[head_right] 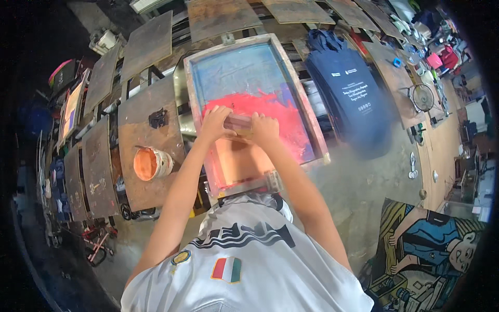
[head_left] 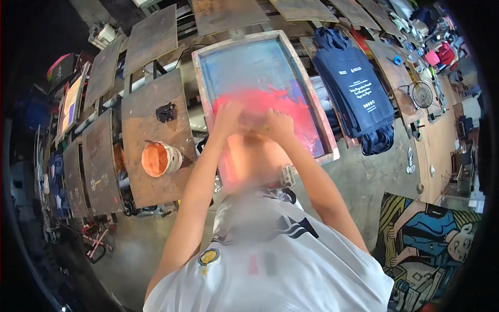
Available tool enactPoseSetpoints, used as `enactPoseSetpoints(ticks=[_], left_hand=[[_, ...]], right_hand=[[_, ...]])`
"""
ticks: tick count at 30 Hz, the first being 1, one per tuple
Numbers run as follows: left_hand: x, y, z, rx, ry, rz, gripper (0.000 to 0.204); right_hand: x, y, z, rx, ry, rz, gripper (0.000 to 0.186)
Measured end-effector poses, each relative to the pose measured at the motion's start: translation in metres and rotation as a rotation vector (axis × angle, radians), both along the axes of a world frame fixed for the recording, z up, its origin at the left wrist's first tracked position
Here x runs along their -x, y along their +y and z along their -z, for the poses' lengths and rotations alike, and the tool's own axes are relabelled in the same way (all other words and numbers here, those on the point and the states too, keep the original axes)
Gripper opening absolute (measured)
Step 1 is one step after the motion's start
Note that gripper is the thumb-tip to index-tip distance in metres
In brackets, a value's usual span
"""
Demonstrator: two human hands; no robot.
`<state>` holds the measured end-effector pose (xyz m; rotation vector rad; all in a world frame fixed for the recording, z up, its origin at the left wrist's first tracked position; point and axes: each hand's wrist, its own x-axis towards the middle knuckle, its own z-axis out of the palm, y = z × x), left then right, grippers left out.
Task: Applying ink to a screen and using a squeegee to print onto garments.
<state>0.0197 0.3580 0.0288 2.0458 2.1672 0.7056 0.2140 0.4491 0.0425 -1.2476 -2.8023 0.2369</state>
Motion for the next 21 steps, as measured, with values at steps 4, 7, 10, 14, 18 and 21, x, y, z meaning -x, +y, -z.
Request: enactPoseSetpoints(ticks=[4,7,10,14,18,21], left_hand=[[-0.006,-0.04,0.009,-0.076,0.015,-0.149,0.073],[-0.016,-0.063,0.016,-0.068,-0.003,-0.23,0.079],[-0.026,-0.063,0.004,0.058,-0.087,-0.235,0.085],[-0.02,-0.029,-0.017,0.082,0.032,0.007,0.083],[-0.021,0.039,-0.026,-0.064,0.258,0.259,0.076],[-0.039,0.091,-0.039,0.039,0.347,0.544,0.076]], right_hand=[[0.025,-0.004,-0.018,0.037,-0.186,-0.169,0.054],[0.028,-0.006,-0.027,0.088,-0.208,-0.303,0.056],[0.014,0.001,-0.011,0.076,-0.144,-0.325,0.057],[-0.029,-0.01,0.001,0.056,0.122,-0.247,0.061],[-0.051,-0.046,0.002,-0.089,0.367,0.128,0.059],[-0.054,-0.057,0.012,-0.1,0.353,0.423,0.06]])
